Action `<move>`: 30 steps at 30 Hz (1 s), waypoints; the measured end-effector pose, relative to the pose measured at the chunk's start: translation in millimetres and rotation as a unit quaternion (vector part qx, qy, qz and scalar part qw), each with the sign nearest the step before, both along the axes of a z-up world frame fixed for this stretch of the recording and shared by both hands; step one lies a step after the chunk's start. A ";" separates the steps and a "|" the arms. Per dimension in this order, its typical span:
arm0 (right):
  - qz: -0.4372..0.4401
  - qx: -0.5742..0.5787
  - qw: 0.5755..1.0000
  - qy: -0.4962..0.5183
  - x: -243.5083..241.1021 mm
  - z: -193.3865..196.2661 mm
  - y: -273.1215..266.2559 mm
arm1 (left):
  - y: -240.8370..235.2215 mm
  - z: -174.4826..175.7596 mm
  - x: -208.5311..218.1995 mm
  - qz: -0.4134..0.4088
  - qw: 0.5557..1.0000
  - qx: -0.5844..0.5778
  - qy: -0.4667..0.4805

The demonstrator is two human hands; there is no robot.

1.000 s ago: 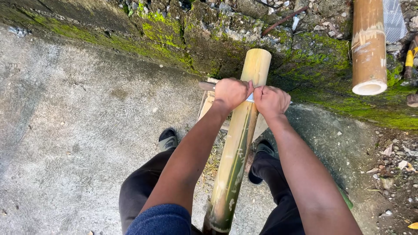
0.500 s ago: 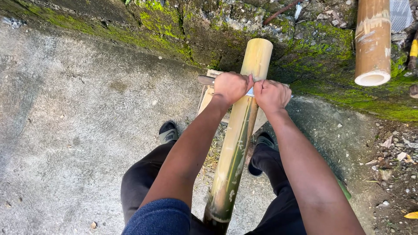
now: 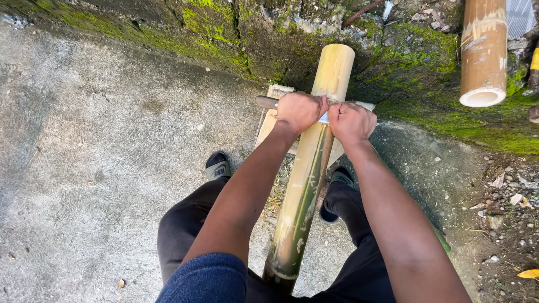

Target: The recorder uses a knife to scrape the outer skin and nodes of a bamboo pole.

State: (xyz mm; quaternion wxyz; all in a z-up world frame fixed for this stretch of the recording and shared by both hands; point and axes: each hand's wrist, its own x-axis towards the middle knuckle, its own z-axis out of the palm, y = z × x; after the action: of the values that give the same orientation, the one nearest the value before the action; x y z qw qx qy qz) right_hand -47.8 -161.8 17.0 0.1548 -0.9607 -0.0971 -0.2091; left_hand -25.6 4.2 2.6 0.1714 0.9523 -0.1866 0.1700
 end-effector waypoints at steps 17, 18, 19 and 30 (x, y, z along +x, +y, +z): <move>-0.007 -0.024 1.000 0.004 -12.5 0.6 2.7 | 2.3 -2.2 -12.4 0.000 1.000 0.001 0.014; -0.010 -0.021 1.000 0.007 -14.9 1.1 3.6 | 3.0 -3.7 -14.5 -0.002 1.000 0.008 0.009; -0.009 -0.021 1.000 0.005 -14.1 -0.4 3.0 | 3.4 -0.8 -15.0 -0.002 1.000 0.008 0.007; -0.008 -0.037 0.999 -0.006 -15.0 -1.8 2.4 | 4.1 2.0 -17.7 -0.003 0.999 -0.002 0.041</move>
State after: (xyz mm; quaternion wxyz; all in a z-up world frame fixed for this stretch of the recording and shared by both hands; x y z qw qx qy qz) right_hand -62.9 -159.4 15.2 0.1169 -0.9652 -0.0977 -0.2128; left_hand -43.2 8.3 4.6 0.1818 0.9574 -0.1821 0.1309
